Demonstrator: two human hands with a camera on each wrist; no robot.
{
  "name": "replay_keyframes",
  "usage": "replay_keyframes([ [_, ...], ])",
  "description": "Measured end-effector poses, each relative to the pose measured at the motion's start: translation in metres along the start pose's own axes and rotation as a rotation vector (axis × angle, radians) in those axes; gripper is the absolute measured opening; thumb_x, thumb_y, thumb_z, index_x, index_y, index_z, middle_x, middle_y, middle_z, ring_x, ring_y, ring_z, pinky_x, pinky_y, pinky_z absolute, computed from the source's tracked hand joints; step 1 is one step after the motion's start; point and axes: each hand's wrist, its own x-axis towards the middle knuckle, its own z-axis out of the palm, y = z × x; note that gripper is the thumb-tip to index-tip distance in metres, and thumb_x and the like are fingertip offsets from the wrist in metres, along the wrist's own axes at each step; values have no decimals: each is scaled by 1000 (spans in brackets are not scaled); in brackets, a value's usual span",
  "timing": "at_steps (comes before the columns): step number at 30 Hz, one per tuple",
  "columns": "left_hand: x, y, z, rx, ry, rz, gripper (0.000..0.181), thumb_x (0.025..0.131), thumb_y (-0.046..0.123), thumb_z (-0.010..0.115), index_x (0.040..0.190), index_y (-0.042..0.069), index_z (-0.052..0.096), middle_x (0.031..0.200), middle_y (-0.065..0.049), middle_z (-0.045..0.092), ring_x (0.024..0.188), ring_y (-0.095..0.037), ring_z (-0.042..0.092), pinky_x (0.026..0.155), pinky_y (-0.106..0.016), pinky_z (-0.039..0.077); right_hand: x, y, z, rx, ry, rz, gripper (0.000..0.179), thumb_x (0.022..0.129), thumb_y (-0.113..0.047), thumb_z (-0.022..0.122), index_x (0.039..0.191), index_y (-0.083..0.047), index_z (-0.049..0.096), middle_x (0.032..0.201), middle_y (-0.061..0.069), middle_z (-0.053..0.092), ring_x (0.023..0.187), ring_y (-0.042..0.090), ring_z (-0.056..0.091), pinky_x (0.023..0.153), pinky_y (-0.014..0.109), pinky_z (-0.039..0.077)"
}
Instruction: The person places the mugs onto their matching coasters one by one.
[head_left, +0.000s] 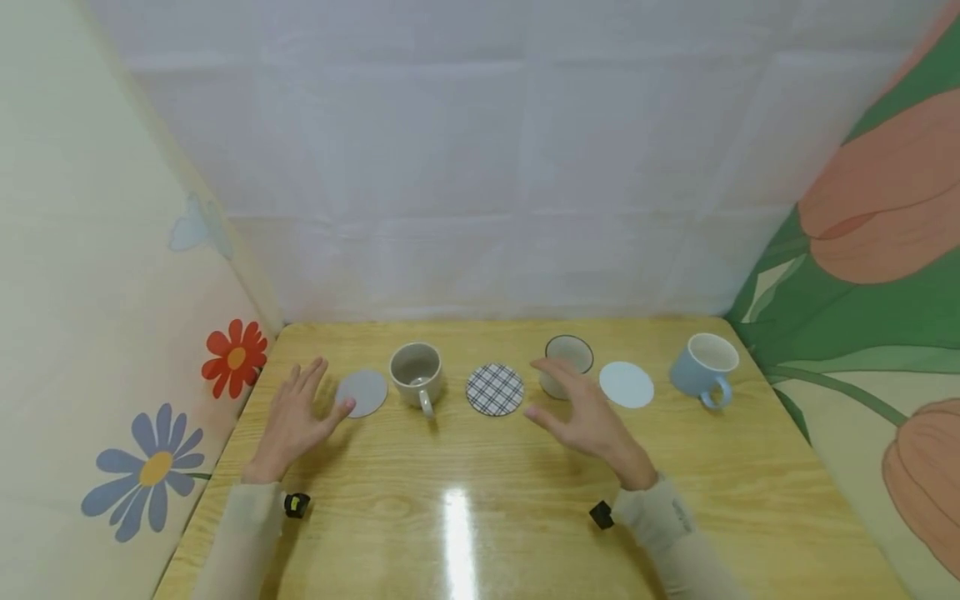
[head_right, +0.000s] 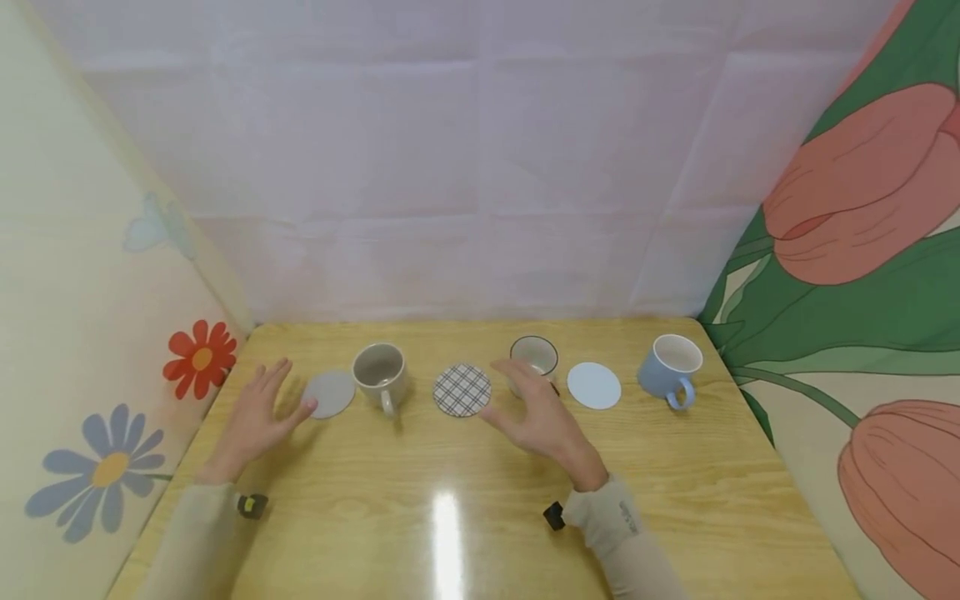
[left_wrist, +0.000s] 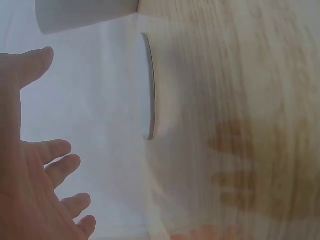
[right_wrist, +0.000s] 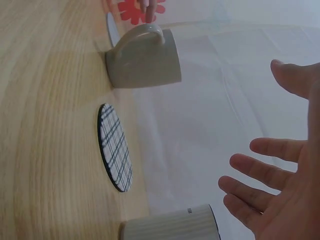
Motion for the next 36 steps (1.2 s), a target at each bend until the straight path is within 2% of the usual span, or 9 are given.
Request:
replay_keyframes([
  [5,-1,-2,5,4,-8,13,95,94,49,76,163,-2,36,172,-27,31,157,-61,18,122,-83,16,1,-4,7,26,-22,15,69,96,-32,78,154,-4,52,160,19,53,152,47,44,122,73,35],
  [9,-1,-2,9,1,-27,6,95,94,48,77,163,-3,36,172,-28,30,157,-62,18,124,-81,15,3,-5,13,40,-19,-3,67,96,-30,79,152,-4,54,156,18,57,145,43,53,113,66,50],
  [12,-1,-2,11,-1,-53,-7,94,97,49,74,164,-4,34,172,-29,29,158,-61,16,125,-79,14,5,-6,17,44,-6,-35,65,95,-30,79,151,-6,57,152,17,61,140,39,58,110,63,54],
  [16,-2,-3,14,-3,-83,-26,94,99,50,71,164,-4,31,173,-28,27,159,-59,14,127,-77,13,6,-7,21,47,-7,-55,63,96,-33,79,150,-8,58,150,16,63,140,37,58,116,65,47],
  [24,-7,-3,17,15,-106,-49,91,103,51,65,164,-6,31,173,-29,26,159,-59,14,128,-76,10,6,-9,29,43,-67,-18,65,99,-41,74,153,-10,55,155,14,59,144,35,54,119,62,46],
  [28,-6,-3,18,24,-115,-55,90,104,52,63,164,-6,31,173,-29,25,159,-59,13,128,-76,10,5,-11,34,40,-81,12,67,98,-43,75,154,-12,56,156,14,58,147,39,51,119,67,43],
  [31,-6,-4,20,29,-130,-55,89,105,52,62,165,-6,30,173,-30,24,159,-59,13,128,-76,10,4,-13,38,42,-113,41,69,99,-48,73,156,-13,54,160,14,55,153,45,42,121,73,36],
  [34,-6,-4,21,24,-145,-54,89,105,51,61,164,-7,29,173,-31,23,159,-60,12,129,-75,11,3,-15,42,57,-146,62,70,100,-51,70,157,-14,53,163,15,51,157,48,34,123,75,30],
  [36,-5,-4,21,16,-155,-55,89,106,50,61,164,-7,29,173,-31,23,159,-60,12,129,-74,12,3,-16,43,62,-150,59,71,100,-52,70,156,-13,53,163,16,51,157,48,34,123,75,30],
])
